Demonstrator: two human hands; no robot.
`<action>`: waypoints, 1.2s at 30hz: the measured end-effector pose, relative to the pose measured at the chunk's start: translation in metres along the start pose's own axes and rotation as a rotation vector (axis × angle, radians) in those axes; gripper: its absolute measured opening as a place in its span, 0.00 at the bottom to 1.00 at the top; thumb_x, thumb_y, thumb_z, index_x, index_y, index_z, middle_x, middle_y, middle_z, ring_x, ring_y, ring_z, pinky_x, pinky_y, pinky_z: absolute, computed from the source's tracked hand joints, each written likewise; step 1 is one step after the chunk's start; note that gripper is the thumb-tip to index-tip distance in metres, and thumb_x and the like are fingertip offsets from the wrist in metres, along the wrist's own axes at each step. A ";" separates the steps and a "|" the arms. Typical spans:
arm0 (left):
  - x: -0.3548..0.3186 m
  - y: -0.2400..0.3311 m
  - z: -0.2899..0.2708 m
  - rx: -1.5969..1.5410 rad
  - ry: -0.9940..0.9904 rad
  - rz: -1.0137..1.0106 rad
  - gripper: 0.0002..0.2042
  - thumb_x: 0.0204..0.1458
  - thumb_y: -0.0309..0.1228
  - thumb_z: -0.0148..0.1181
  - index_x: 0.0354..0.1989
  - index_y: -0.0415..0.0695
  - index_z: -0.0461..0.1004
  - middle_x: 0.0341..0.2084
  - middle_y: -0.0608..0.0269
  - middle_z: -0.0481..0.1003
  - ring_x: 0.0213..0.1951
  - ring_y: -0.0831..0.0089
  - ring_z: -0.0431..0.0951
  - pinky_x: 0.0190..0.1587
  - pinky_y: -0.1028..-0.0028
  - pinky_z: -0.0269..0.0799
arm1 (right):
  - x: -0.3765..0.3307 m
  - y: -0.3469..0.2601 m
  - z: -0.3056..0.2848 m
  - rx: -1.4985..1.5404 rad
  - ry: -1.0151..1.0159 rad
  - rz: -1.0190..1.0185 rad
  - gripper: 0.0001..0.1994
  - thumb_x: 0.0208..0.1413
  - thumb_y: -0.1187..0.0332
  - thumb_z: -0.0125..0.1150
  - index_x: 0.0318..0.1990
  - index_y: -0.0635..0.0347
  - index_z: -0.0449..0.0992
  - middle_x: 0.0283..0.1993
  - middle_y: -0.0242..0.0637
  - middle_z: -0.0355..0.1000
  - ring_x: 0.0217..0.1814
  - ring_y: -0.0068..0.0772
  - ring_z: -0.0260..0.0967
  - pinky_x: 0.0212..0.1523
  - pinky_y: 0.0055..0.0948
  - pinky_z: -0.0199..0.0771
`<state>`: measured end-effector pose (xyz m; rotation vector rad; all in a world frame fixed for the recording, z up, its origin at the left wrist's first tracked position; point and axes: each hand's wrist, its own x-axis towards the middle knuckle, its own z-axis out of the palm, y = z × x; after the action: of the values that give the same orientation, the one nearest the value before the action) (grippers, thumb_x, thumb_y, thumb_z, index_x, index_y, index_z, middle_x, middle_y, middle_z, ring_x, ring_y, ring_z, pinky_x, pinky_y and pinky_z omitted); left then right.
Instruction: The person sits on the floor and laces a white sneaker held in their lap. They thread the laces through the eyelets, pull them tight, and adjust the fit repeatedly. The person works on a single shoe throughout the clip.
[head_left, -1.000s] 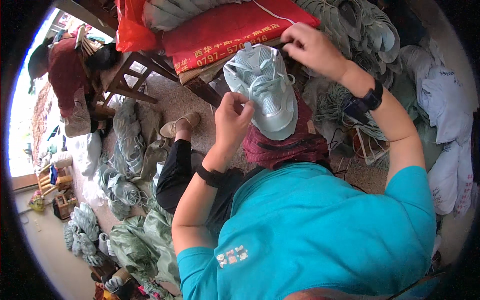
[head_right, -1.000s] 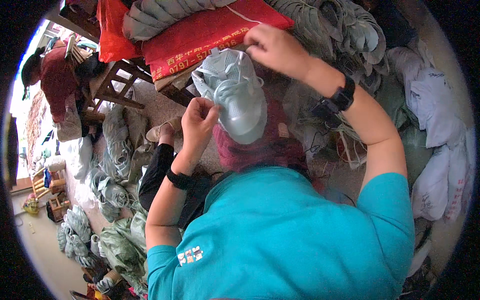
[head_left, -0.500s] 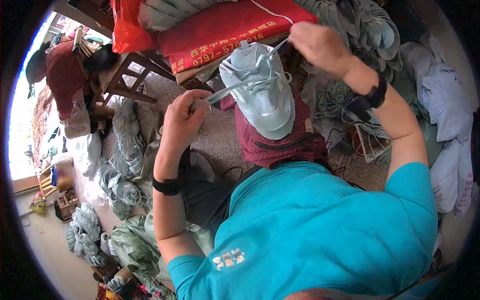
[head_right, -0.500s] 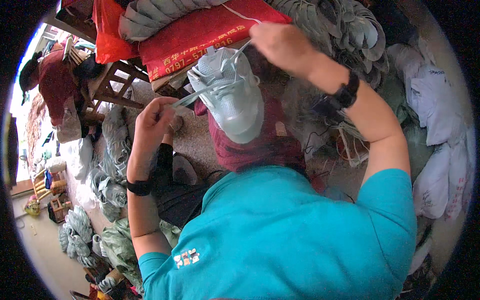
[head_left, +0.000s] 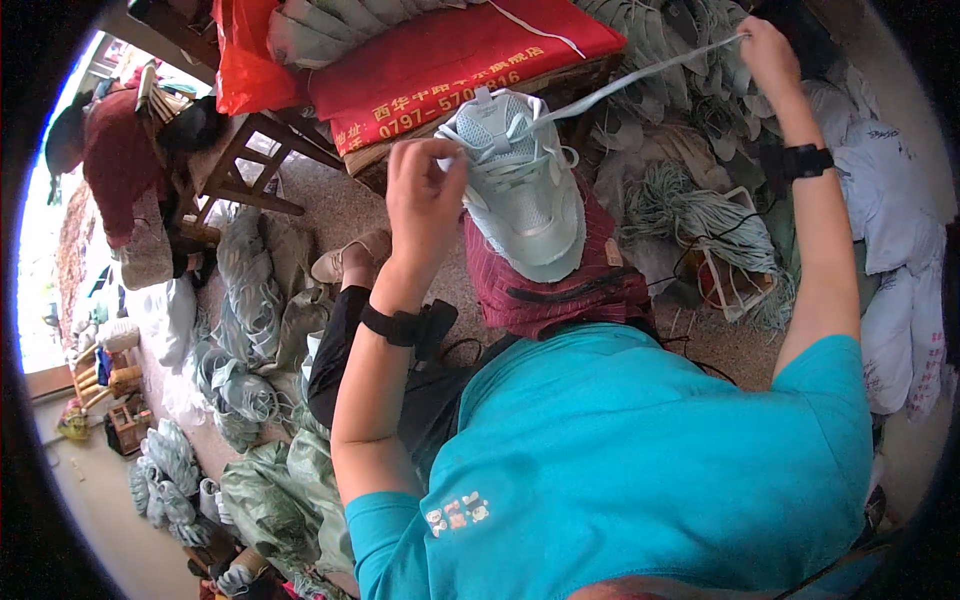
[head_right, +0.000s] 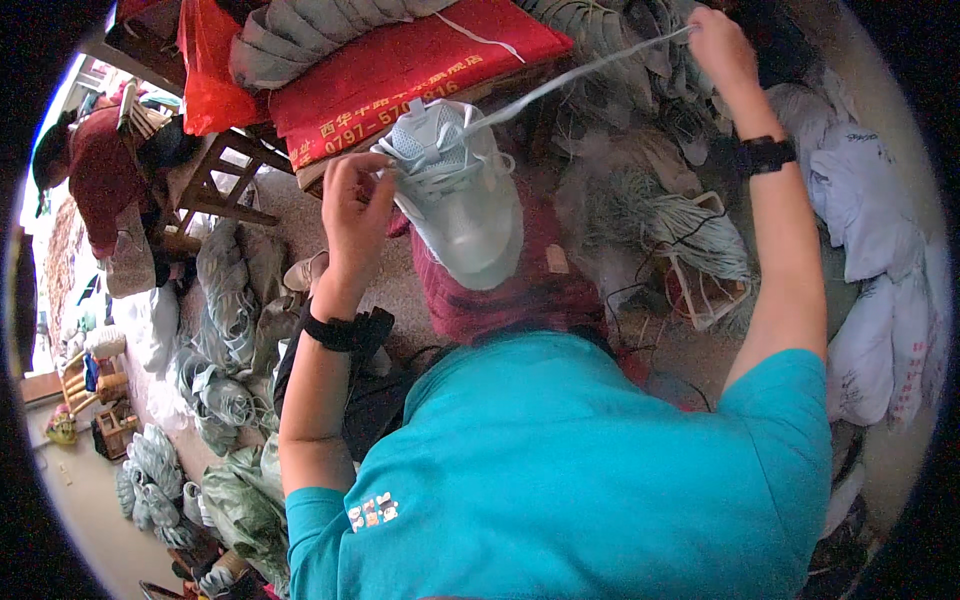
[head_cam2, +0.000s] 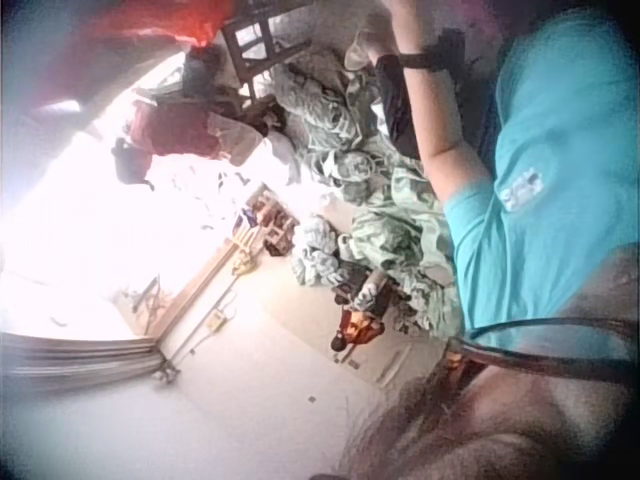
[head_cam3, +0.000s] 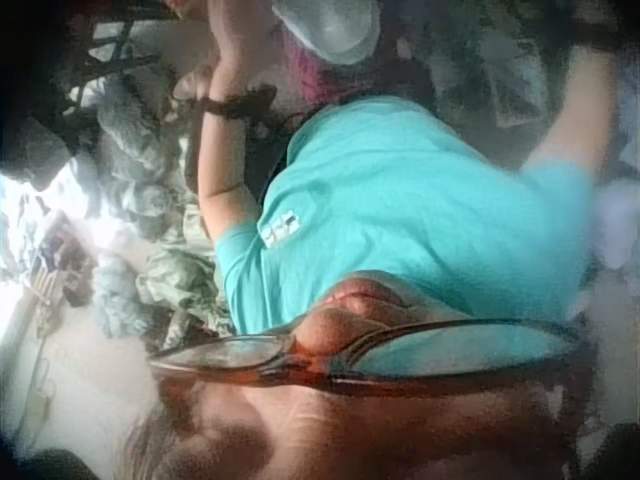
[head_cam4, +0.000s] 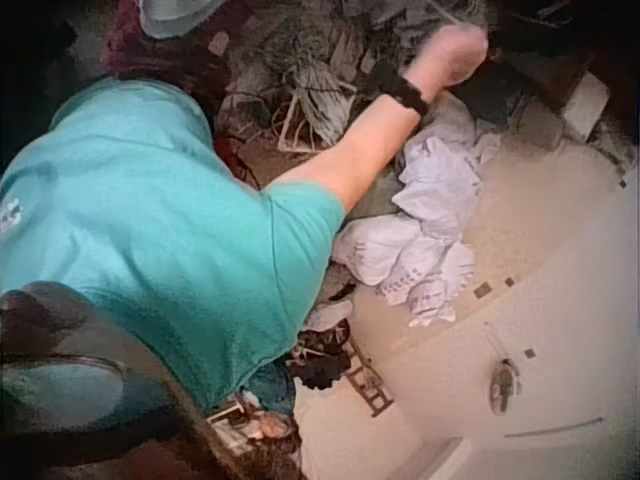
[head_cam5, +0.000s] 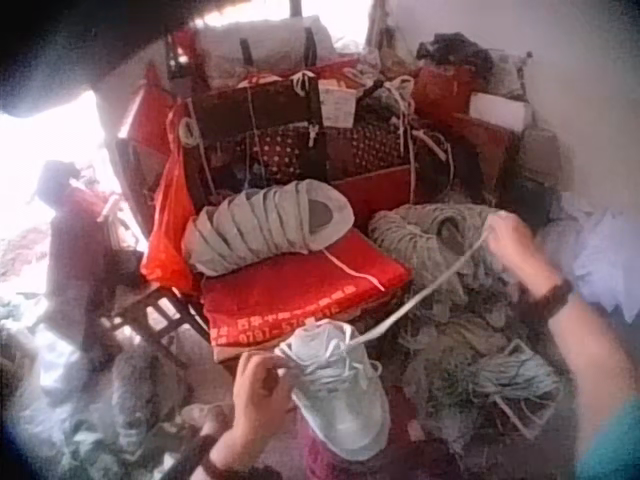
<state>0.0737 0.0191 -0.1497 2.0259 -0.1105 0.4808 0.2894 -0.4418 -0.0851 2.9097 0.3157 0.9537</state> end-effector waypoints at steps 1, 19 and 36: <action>-0.002 -0.010 -0.002 -0.016 0.065 -0.032 0.10 0.45 0.23 0.63 0.37 0.42 0.74 0.36 0.59 0.69 0.37 0.64 0.70 0.38 0.69 0.69 | -0.002 -0.021 0.003 0.136 -0.010 -0.149 0.10 0.53 0.69 0.58 0.43 0.57 0.75 0.43 0.44 0.73 0.44 0.52 0.71 0.43 0.40 0.72; 0.031 -0.005 -0.006 -0.453 0.037 -0.115 0.02 0.60 0.25 0.53 0.38 0.42 0.68 0.24 0.73 0.69 0.23 0.87 0.64 0.26 0.83 0.63 | -0.067 -0.269 -0.067 1.193 -1.032 -0.246 0.07 0.54 0.68 0.61 0.33 0.62 0.73 0.24 0.29 0.68 0.24 0.19 0.66 0.25 0.22 0.65; 0.007 -0.072 -0.151 -0.619 0.394 -0.351 0.08 0.56 0.25 0.55 0.43 0.43 0.72 0.28 0.69 0.72 0.26 0.82 0.68 0.28 0.80 0.64 | -0.060 -0.259 -0.041 1.186 -0.655 -0.307 0.09 0.54 0.69 0.61 0.41 0.61 0.73 0.36 0.30 0.70 0.33 0.23 0.65 0.35 0.27 0.68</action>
<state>0.0564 0.1860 -0.1445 1.2821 0.3000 0.5314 0.1730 -0.2013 -0.1184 3.6204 1.6390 -0.4743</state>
